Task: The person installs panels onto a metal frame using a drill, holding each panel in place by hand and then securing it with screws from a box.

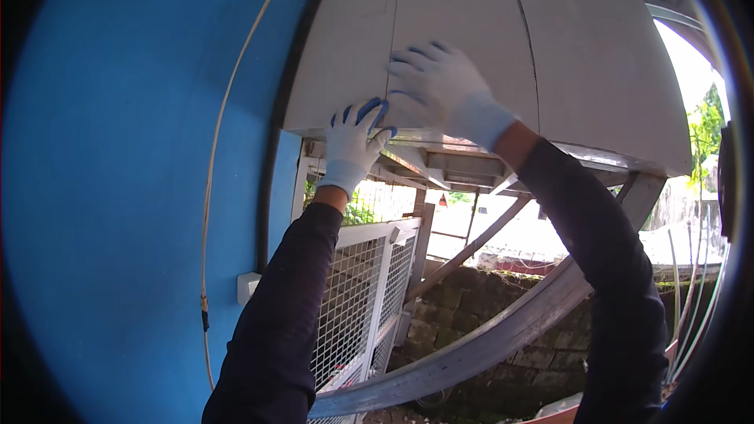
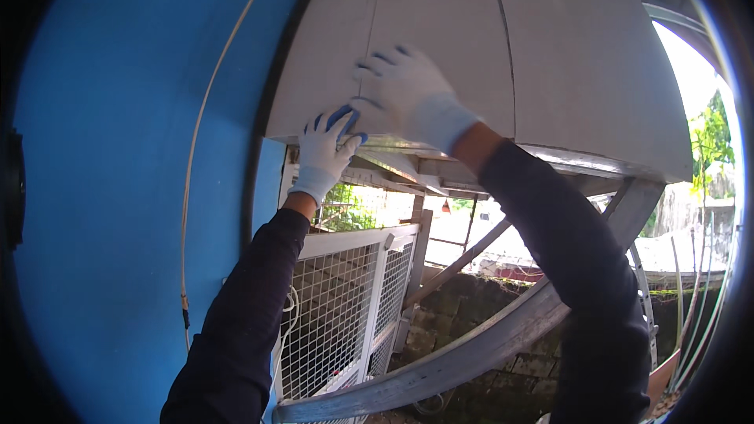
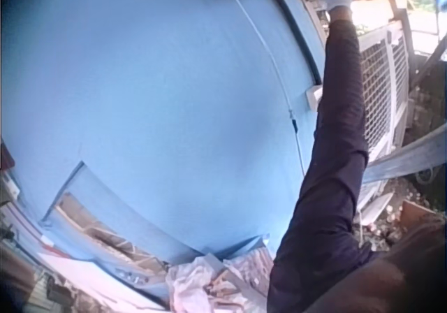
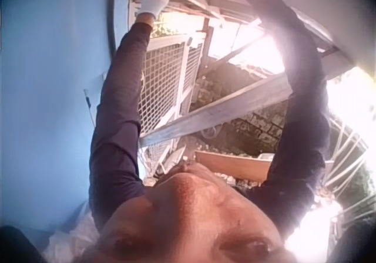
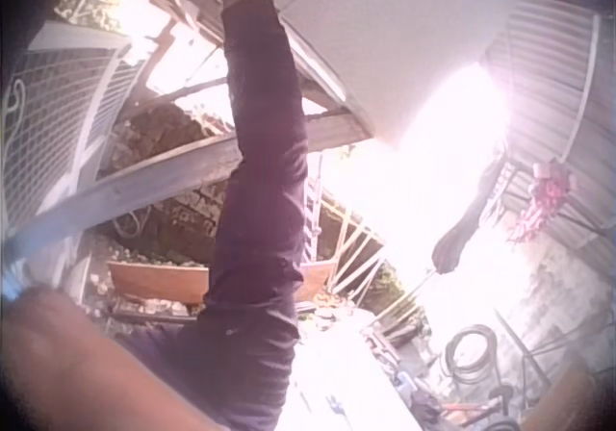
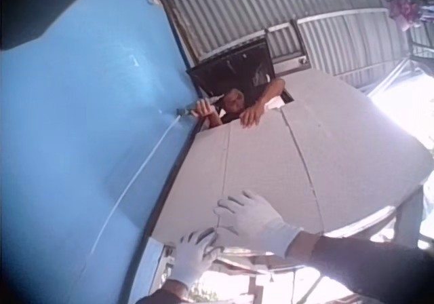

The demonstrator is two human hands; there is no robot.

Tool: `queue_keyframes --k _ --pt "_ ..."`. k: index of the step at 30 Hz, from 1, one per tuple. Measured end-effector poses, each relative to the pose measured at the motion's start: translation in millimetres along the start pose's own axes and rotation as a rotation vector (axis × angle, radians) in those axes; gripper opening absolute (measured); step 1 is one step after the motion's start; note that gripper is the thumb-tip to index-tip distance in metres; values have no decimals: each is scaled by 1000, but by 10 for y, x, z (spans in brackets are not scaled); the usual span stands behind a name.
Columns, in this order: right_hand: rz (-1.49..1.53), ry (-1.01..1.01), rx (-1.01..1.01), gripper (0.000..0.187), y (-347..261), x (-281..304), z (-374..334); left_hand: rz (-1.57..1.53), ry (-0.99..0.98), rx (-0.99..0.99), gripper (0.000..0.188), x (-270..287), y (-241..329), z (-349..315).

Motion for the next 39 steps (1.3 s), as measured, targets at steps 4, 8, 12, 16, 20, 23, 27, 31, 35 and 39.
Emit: queue_keyframes --k 4,8,12,16,20,23,27,31,35,39 --pt "50 -57 32 51 -442 -371 766 44 -44 26 48 -52 -46 -12" --pt "-47 -2 70 55 -564 -584 1171 -49 12 -12 48 -8 -7 26" --pt "-46 -91 -42 60 144 -1021 1207 -67 52 -38 50 -5 -15 16" --pt "-291 -312 -332 65 578 -1008 968 -25 76 -44 52 -17 -68 -49" --pt "-256 -432 -298 60 335 -980 1242 -57 88 -39 51 -38 -102 -15" --pt "-237 -146 -98 61 67 -965 1407 -59 73 -29 51 -12 -155 -14" --pt "-220 263 136 52 -159 -994 1444 -71 79 -55 51 -37 -132 29" --pt "-264 18 -51 52 -231 -991 1542 -62 91 -62 50 44 -128 0" --pt "-244 -90 -102 50 -283 -952 1591 -46 73 -47 50 24 -95 16" --pt "-187 -188 -110 54 -460 -861 1716 -49 60 -35 51 -16 -209 -23"
Point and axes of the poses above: each hand's wrist, its own z-axis towards the middle knuckle, its own x-axis out of the back of the hand, y = z × x, the point moved 4 cm from there along z, towards the middle knuckle, and after that the axes turned 9 degrees about -x, right-handed, at the moved point
